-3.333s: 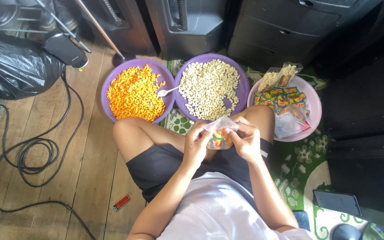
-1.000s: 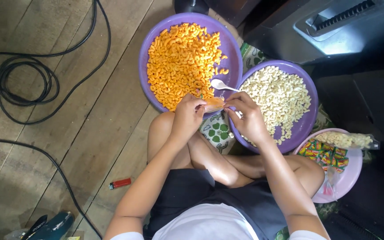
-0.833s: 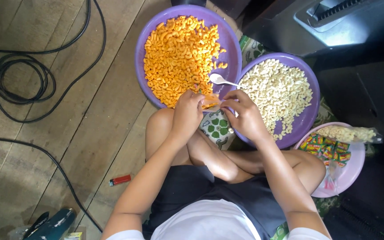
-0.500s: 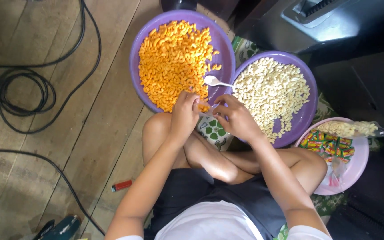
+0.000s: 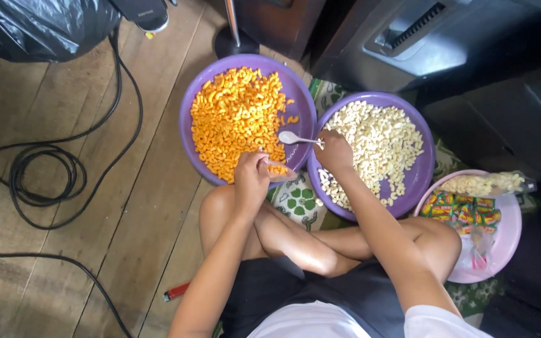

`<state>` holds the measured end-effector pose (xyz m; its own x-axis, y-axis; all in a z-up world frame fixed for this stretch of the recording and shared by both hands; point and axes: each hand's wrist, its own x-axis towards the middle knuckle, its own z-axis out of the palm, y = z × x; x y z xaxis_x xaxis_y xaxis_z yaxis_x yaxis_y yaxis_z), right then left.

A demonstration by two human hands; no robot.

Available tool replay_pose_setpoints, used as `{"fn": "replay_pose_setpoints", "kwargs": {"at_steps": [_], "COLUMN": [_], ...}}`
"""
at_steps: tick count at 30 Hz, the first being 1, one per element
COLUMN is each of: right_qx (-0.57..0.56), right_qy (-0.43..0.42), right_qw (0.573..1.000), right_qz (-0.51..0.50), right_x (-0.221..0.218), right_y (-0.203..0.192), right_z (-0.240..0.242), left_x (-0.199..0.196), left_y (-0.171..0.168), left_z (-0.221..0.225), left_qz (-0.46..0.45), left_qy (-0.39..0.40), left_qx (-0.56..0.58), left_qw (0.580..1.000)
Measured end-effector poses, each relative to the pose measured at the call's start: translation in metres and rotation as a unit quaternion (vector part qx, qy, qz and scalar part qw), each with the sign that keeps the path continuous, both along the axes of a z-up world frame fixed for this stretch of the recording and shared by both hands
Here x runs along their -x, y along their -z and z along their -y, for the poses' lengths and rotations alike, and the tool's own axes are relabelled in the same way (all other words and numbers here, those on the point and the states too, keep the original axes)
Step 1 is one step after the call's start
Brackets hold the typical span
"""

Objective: Scooping orange snacks from a large bowl into a small plastic bag using a spoon.

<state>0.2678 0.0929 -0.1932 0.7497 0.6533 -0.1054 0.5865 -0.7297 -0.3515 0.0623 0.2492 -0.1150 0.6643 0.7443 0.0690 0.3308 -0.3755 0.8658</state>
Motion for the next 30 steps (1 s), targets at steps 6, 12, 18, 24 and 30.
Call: {"fn": "replay_pose_setpoints", "kwargs": {"at_steps": [6,12,18,24,30], "right_qx": [0.079,0.001,-0.052,-0.082,-0.129], "right_qy": [0.076,0.113,0.131,0.173,0.228], "right_qw": [0.987,0.992,0.984,0.964,0.937], "right_qz": [-0.115,-0.055,-0.107,-0.183,-0.231], "right_x": [0.009,0.009,0.008,0.004,0.021], "right_y": [-0.008,0.005,0.037,0.073,0.028], "right_z": [-0.010,-0.021,-0.044,-0.033,-0.013], "left_x": [0.002,0.000,0.000,0.002,0.001], "left_y": [0.001,0.014,0.018,0.016,0.021], "left_z": [-0.002,-0.003,-0.004,-0.003,-0.003], "left_qz": [0.017,0.016,0.022,0.022,0.019], "left_qy": [-0.011,-0.030,-0.031,-0.037,-0.036], "left_qx": [0.025,0.042,0.040,0.042,0.031], "left_qw": [0.999,0.999,0.998,0.998,0.999]}}
